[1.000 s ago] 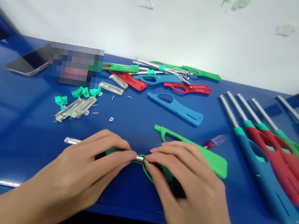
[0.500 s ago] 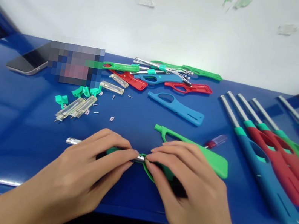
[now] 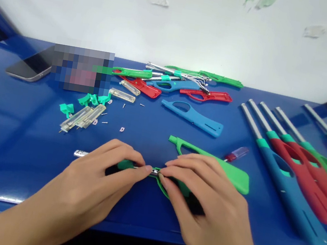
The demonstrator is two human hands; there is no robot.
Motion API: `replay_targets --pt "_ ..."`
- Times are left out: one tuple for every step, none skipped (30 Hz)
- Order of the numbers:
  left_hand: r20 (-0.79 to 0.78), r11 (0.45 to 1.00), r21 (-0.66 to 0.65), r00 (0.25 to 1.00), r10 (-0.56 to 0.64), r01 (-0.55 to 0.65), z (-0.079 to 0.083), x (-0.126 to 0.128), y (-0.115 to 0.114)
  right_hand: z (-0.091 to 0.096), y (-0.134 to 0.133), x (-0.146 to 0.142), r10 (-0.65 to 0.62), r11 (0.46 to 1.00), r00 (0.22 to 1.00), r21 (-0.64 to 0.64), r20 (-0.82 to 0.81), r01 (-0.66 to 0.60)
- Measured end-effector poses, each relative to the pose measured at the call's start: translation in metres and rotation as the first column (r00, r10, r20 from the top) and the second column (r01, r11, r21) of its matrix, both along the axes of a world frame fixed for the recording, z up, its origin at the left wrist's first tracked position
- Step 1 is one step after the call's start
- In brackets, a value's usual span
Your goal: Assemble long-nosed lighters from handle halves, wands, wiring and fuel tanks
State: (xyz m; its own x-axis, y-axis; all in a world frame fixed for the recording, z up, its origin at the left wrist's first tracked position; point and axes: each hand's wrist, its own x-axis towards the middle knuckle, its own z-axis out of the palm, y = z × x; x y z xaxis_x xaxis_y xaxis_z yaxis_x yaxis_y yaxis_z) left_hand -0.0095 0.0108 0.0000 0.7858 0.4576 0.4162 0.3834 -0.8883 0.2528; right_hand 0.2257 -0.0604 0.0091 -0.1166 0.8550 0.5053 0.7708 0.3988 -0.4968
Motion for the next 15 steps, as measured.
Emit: replay_targets --pt "-0.001 1.000 0.005 1.000 0.000 0.000 -0.0005 0.0000 0.0005 -0.0001 -0.0002 0.0001 0.000 1.000 1.000 -0.002 -0.001 0.000" --pt "0.004 1.000 0.013 1.000 -0.002 0.002 -0.0010 0.0000 0.0009 -0.0002 -0.0003 0.0002 0.002 1.000 1.000 -0.001 0.000 -0.002" --pt "0.008 1.000 0.018 1.000 -0.006 0.006 -0.0015 0.0002 0.0014 -0.0004 -0.0004 0.0004 0.002 1.000 1.000 0.000 0.000 -0.002" --pt "0.013 1.000 0.022 1.000 -0.012 0.012 -0.0020 0.0003 0.0018 -0.0006 -0.0003 0.0005 0.003 1.000 1.000 0.000 0.004 -0.003" --pt "0.015 1.000 0.021 1.000 -0.017 0.017 -0.0024 0.0004 0.0021 -0.0008 -0.0002 0.0007 0.004 1.000 1.000 0.002 0.007 -0.004" --pt "0.019 1.000 0.017 1.000 -0.023 0.022 -0.0027 0.0005 0.0023 -0.0011 -0.0001 0.0009 0.003 1.000 1.000 0.003 0.010 -0.003" --pt "0.024 1.000 0.012 0.999 -0.028 0.028 -0.0028 0.0006 0.0024 -0.0013 0.0001 0.0011 0.003 1.000 1.000 0.002 0.014 -0.003" --pt "0.028 0.999 0.005 0.999 -0.033 0.033 -0.0028 0.0008 0.0023 -0.0015 0.0002 0.0012 0.006 1.000 1.000 0.005 0.019 -0.006" --pt "0.028 0.999 -0.002 0.999 -0.035 0.035 -0.0025 0.0010 0.0022 -0.0016 0.0002 0.0012 0.008 1.000 1.000 0.005 0.024 -0.008" --pt "0.028 0.999 -0.006 0.999 -0.036 0.037 -0.0021 0.0013 0.0019 -0.0016 0.0002 0.0011 0.009 1.000 1.000 0.006 0.027 -0.009" --pt "0.024 0.999 -0.010 0.999 -0.036 0.036 -0.0015 0.0016 0.0015 -0.0015 0.0002 0.0009 0.009 1.000 1.000 0.005 0.028 -0.009" --pt "0.024 0.999 -0.009 0.999 -0.036 0.036 -0.0009 0.0020 0.0011 -0.0013 0.0002 0.0007 0.008 1.000 1.000 0.003 0.028 -0.008" --pt "0.023 0.999 -0.009 0.999 -0.035 0.035 -0.0003 0.0025 0.0006 -0.0010 0.0003 0.0005 0.007 1.000 1.000 0.000 0.026 -0.007" --pt "0.026 0.999 -0.009 0.999 -0.034 0.034 0.0003 0.0028 0.0002 -0.0007 0.0003 0.0003 0.006 1.000 1.000 -0.006 0.023 -0.006" --pt "0.030 0.999 -0.010 0.999 -0.032 0.032 0.0009 0.0032 -0.0002 -0.0005 0.0003 0.0002 0.006 1.000 1.000 -0.011 0.020 -0.006"
